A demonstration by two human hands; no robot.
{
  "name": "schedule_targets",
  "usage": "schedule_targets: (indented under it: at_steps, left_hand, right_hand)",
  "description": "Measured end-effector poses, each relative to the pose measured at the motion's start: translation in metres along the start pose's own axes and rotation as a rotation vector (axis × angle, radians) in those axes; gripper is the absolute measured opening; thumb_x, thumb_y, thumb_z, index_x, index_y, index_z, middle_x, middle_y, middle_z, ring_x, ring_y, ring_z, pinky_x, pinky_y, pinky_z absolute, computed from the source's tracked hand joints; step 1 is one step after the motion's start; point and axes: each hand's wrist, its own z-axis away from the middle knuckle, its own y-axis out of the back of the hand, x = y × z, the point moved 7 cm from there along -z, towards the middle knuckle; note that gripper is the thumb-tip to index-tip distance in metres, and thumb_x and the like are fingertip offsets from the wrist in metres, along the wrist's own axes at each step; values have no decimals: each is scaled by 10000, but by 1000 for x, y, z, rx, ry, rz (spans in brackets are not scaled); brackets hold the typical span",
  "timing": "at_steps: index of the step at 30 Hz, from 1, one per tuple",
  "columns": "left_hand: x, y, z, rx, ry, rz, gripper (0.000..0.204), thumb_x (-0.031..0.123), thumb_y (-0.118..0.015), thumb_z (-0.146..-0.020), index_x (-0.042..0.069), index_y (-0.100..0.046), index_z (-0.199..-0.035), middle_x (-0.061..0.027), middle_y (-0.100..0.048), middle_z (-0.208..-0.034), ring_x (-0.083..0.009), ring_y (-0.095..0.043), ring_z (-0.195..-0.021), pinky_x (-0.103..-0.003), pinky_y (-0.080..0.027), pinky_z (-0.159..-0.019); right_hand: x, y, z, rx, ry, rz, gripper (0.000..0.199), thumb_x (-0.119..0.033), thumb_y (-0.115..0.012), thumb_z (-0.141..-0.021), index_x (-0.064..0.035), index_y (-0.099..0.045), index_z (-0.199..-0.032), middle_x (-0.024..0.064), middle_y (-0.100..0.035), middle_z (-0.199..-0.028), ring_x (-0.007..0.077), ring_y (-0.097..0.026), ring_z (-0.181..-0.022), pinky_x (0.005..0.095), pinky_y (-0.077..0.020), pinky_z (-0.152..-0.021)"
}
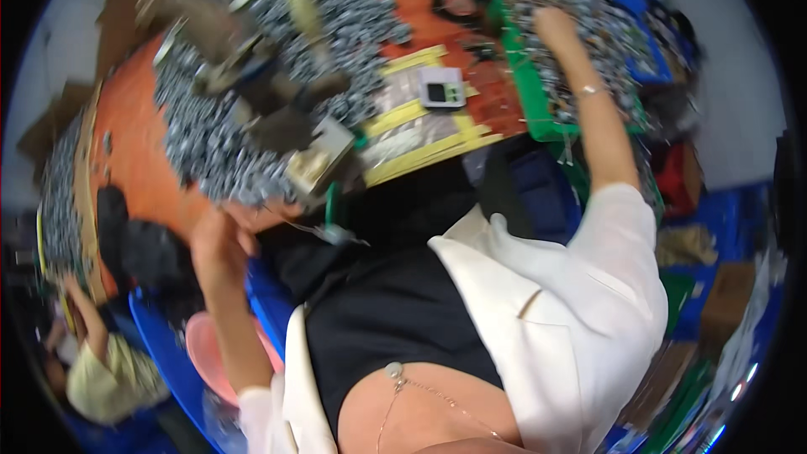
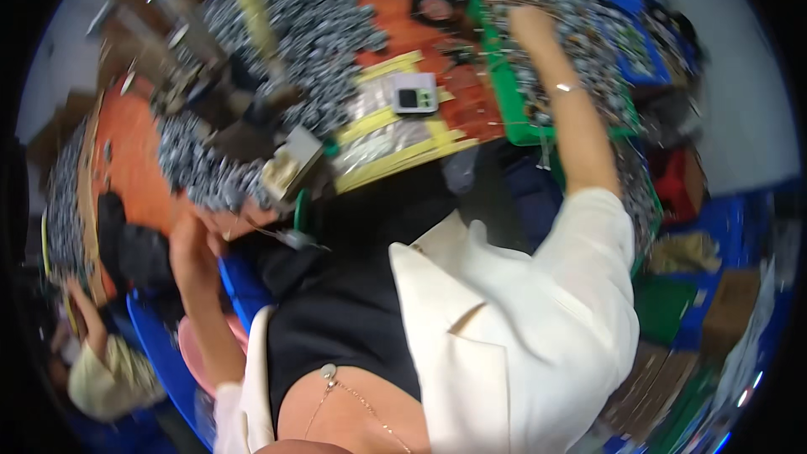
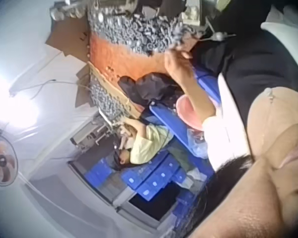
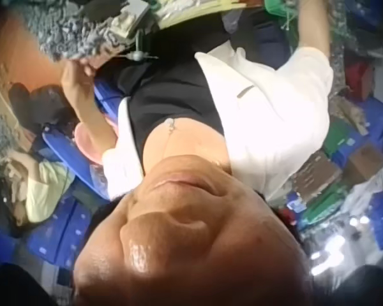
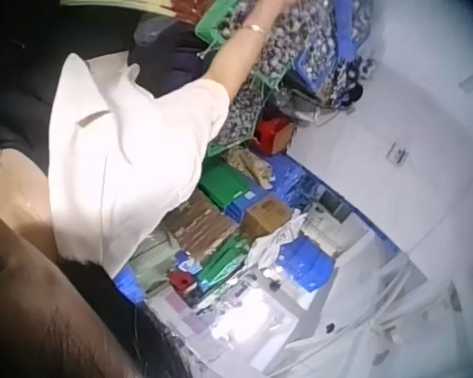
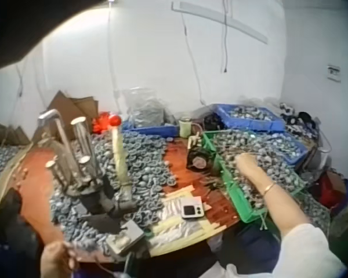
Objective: Manually assemble and press small mechanical components using a manual press tool.
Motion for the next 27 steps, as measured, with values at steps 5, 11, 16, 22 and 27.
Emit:
schedule_targets:
  at_steps: [5,11,16,22,27]
  left_hand:
    - [98,197,-31,762,-661,-180,395,208,-448,-985,-34,-454,-1297,-165,-574,-1215,-235,-589,-1054,-334,-484,-859]
    - [-2,196,-78,629,-282,-838,379,218,-659,-862,-41,-616,-1136,-146,-673,-1045,-202,-634,-949,-309,-488,-809]
    - [-9,198,-104,728,-269,-1361,358,236,-652,-806,15,-647,-1087,-240,-646,-1020,-374,-627,-941,-411,-487,-807]
    - [-43,248,-124,604,-275,-1180,278,188,-615,-846,-10,-679,-1031,-173,-699,-880,-247,-677,-774,-359,-509,-694]
    - [-42,255,-113,636,-238,-880,279,170,-538,-934,-56,-607,-1082,-156,-671,-944,-210,-665,-761,-295,-515,-629]
  right_hand:
    - [48,52,7,367,-99,-282,309,-345,-521,-870,-108,-698,-957,154,-676,-909,363,-634,-872,417,-491,-735]
    - [109,113,2,734,-431,-356,314,-441,-573,-852,-171,-732,-844,-5,-695,-736,199,-660,-721,321,-470,-639]
    - [147,196,10,1232,-382,-362,285,-402,-601,-834,-157,-742,-800,25,-693,-695,212,-664,-631,346,-494,-581]
    - [160,146,-58,440,-172,69,289,-295,-533,-827,-82,-705,-919,188,-656,-977,397,-631,-882,458,-495,-744]
    - [129,186,-2,533,-498,-75,297,-253,-578,-831,23,-669,-894,219,-672,-876,333,-652,-797,413,-506,-718]
